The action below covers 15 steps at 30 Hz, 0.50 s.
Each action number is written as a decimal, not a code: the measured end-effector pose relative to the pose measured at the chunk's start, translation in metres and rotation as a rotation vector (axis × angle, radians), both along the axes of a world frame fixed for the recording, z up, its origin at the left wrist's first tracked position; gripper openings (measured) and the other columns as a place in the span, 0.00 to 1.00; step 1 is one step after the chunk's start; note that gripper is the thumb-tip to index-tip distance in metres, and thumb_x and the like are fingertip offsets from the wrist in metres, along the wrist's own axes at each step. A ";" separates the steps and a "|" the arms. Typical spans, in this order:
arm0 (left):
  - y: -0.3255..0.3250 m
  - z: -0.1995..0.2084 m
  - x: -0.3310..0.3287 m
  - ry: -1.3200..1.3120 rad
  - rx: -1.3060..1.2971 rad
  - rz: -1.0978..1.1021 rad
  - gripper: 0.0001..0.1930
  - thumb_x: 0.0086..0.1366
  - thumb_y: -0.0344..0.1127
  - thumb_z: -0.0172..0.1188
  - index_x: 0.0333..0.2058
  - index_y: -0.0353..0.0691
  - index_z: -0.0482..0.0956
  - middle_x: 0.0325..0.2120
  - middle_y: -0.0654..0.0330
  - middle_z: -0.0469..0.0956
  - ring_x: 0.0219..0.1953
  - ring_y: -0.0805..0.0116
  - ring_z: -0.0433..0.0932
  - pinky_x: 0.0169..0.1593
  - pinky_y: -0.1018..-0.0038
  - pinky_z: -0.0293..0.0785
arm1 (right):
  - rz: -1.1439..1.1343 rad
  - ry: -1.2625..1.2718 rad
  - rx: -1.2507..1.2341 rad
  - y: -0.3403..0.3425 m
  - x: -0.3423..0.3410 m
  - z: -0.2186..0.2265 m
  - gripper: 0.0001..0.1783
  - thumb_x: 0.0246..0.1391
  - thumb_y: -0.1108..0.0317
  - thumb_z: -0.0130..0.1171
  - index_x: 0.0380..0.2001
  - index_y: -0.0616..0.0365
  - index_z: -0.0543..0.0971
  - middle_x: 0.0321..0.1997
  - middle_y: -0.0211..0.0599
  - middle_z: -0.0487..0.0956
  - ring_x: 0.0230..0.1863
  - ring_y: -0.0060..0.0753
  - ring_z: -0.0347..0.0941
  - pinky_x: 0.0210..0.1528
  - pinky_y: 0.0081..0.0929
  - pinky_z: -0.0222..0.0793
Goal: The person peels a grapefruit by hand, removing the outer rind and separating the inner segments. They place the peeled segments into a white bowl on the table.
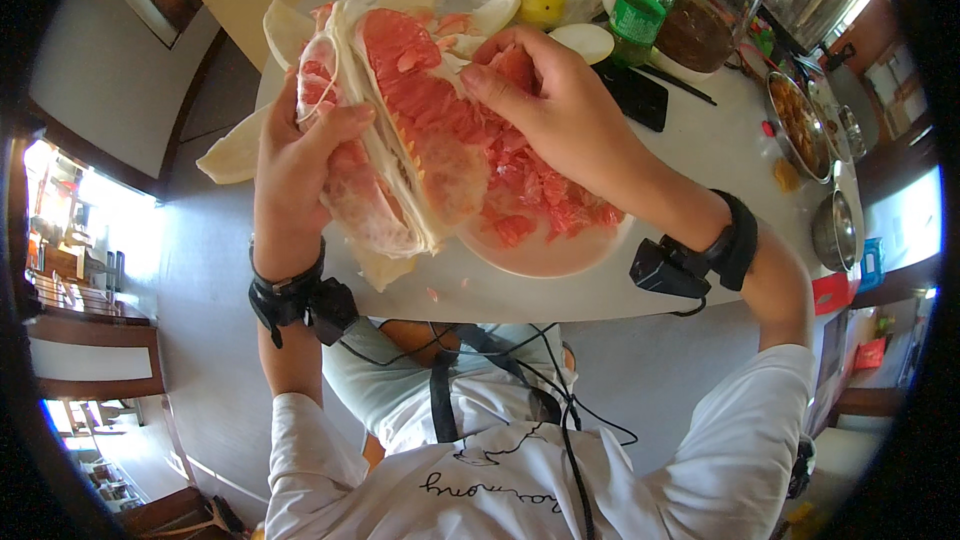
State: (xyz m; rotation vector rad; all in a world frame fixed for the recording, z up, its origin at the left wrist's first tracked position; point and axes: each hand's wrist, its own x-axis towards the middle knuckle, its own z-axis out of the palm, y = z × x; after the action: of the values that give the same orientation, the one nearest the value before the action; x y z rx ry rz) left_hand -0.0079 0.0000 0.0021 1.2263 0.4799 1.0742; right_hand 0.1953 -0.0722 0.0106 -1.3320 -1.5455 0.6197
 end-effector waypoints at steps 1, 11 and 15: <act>0.000 0.000 0.000 0.011 0.003 0.001 0.28 0.51 0.21 0.61 0.53 0.29 0.65 0.38 0.56 0.78 0.35 0.72 0.79 0.36 0.78 0.78 | -0.021 -0.062 0.036 0.000 0.000 0.000 0.16 0.58 0.58 0.56 0.38 0.63 0.74 0.26 0.32 0.76 0.26 0.19 0.67 0.29 0.20 0.63; -0.003 0.001 0.000 -0.016 -0.031 -0.021 0.28 0.51 0.21 0.61 0.53 0.30 0.65 0.39 0.57 0.77 0.36 0.73 0.79 0.36 0.79 0.77 | -0.041 -0.233 -0.002 -0.008 0.008 0.010 0.15 0.59 0.61 0.53 0.35 0.64 0.71 0.24 0.38 0.75 0.22 0.24 0.67 0.26 0.24 0.63; -0.002 -0.001 -0.002 -0.038 -0.077 0.018 0.27 0.52 0.21 0.59 0.53 0.29 0.66 0.39 0.56 0.77 0.36 0.71 0.79 0.38 0.76 0.77 | -0.011 -0.301 -0.029 -0.010 0.016 0.013 0.14 0.60 0.60 0.52 0.35 0.64 0.71 0.22 0.36 0.73 0.20 0.22 0.65 0.24 0.22 0.62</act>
State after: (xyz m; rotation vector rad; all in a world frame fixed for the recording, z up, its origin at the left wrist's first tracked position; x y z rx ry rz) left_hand -0.0101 -0.0015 0.0012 1.1342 0.4991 1.0832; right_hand 0.2118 -0.0819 0.0235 -1.5069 -1.7730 0.4502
